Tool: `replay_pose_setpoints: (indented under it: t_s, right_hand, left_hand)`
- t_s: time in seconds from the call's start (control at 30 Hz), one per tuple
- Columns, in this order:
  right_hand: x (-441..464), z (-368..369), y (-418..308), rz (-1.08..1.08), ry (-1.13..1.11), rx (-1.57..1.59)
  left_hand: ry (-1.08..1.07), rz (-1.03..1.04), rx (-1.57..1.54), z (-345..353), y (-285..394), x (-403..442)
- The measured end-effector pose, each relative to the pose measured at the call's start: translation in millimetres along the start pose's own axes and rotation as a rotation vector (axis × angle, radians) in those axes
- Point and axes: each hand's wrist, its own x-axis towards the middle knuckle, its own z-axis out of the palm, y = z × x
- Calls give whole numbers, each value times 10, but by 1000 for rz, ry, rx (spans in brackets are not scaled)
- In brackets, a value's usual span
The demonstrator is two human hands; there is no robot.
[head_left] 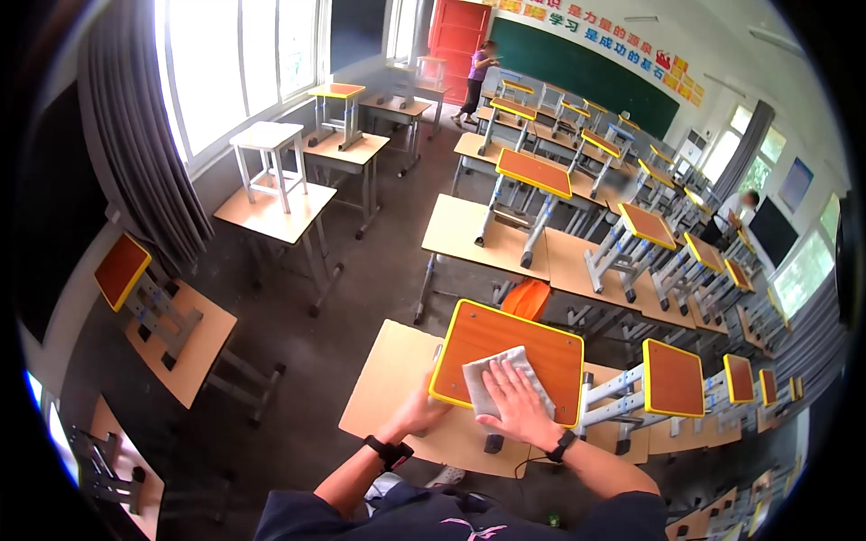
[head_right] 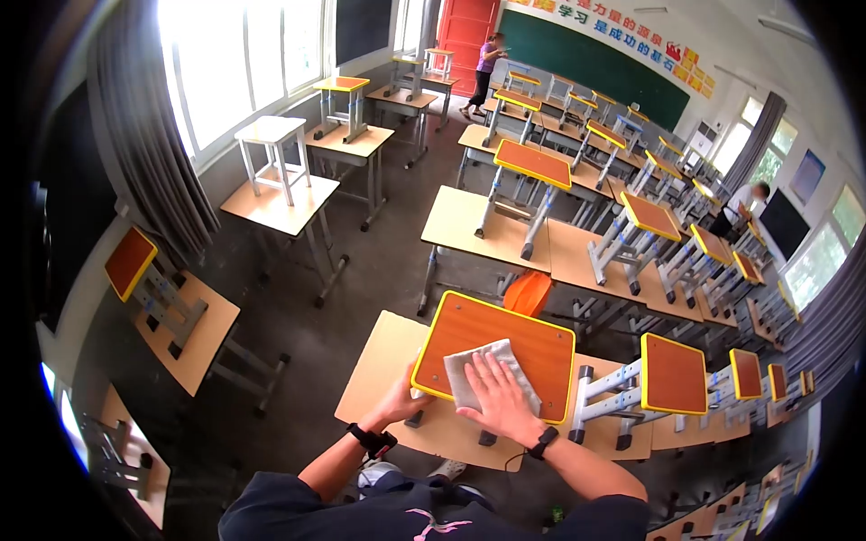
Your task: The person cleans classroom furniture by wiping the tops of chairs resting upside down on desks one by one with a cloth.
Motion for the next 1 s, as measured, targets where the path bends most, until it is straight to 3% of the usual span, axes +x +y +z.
replay_pose_setpoints:
  t_s: [0.03,0.17,0.23,0.33,0.43,0.6,1.0]
  right_hand:
    - [-121,-19,74,15,1,3]
    - [-609,-103,369,89,9,-17]
    - [-850,-112,519,145,8,-27]
    - [-1038,-109,653,180,41,56]
    - [-1044,-181,685,175,41,92]
    - [-951,-93,948,166,73,139]
    - [-276,115,1681,186,-79,42]
  left_hand:
    - [-6,-100,10,15,-108,-19]
    - [-43,-176,180,73,-289,-40]
    - [153,11,183,165,-385,-12]
    - [190,36,159,264,-281,115]
    - [144,50,337,209,-1075,96]
    - [183,-61,288,325,-880,-114]
    - [206,-106,308,355,-825,-117]
